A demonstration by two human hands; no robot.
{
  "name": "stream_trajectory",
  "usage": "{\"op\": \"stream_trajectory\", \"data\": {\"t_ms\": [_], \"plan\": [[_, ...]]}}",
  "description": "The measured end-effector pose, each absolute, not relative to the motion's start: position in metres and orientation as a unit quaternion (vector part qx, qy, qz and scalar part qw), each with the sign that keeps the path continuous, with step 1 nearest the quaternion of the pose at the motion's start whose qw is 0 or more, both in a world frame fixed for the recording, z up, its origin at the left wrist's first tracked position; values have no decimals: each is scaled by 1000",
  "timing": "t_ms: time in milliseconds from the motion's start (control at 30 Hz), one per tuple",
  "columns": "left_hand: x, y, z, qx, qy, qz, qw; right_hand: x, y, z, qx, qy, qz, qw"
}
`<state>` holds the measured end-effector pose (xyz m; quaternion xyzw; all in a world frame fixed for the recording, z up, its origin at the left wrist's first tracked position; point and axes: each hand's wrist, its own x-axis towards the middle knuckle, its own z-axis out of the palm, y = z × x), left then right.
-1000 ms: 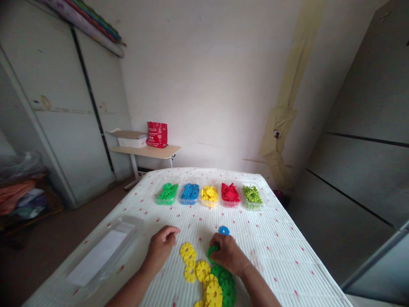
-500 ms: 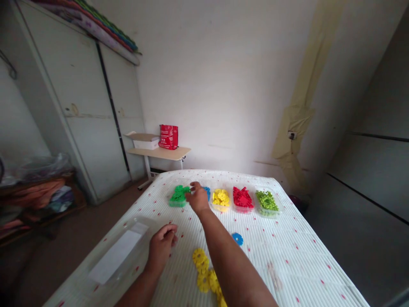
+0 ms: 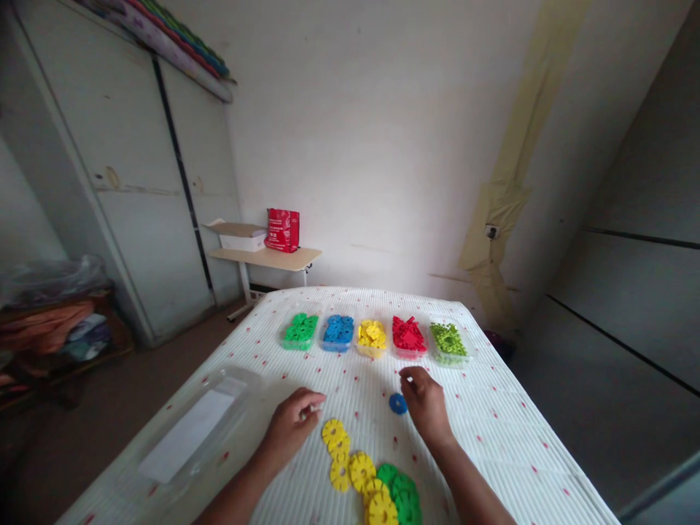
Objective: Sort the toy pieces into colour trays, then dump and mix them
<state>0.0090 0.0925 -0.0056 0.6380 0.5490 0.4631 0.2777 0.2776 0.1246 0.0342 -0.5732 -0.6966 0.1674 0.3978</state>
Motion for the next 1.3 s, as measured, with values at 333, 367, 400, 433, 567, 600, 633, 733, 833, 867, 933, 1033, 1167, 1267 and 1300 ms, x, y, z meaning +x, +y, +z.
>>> {"op": "stream_trajectory", "data": {"t_ms": [333, 367, 400, 433, 567, 600, 633, 733, 833, 867, 933, 1033, 1167, 1267, 1300], "plan": [[31, 72, 17, 799, 538, 226, 148, 361, 109, 0, -690, -613, 70, 377], [32, 71, 17, 800, 538, 220, 149, 357, 112, 1, -687, -622, 67, 370], [33, 70, 17, 799, 539, 217, 155, 352, 114, 2, -682, -631, 65, 363], [34, 69, 16, 797, 540, 216, 165, 347, 116, 2, -678, -641, 62, 353], [35, 69, 10, 778, 548, 229, 206, 335, 119, 4, -676, -666, 46, 312], [35, 69, 8, 773, 548, 239, 212, 334, 120, 3, -677, -668, 43, 306], [36, 70, 6, 769, 545, 251, 217, 333, 121, 3, -677, -669, 41, 303], [39, 73, 0, 758, 531, 289, 245, 333, 126, 1, -677, -672, 37, 299], [43, 76, -4, 748, 525, 303, 269, 333, 129, -2, -669, -680, 40, 298], [43, 76, -5, 744, 527, 304, 275, 333, 129, -2, -666, -683, 41, 298], [41, 77, -5, 734, 533, 304, 291, 332, 129, -2, -662, -685, 44, 301], [34, 75, -4, 716, 536, 294, 337, 332, 126, 1, -659, -686, 48, 303], [28, 82, 9, 695, 526, 259, 415, 331, 123, 6, -656, -688, 54, 305], [32, 101, 28, 677, 527, 269, 438, 331, 124, 6, -655, -688, 56, 307], [36, 110, 35, 672, 527, 288, 433, 331, 124, 6, -654, -688, 57, 309]]}}
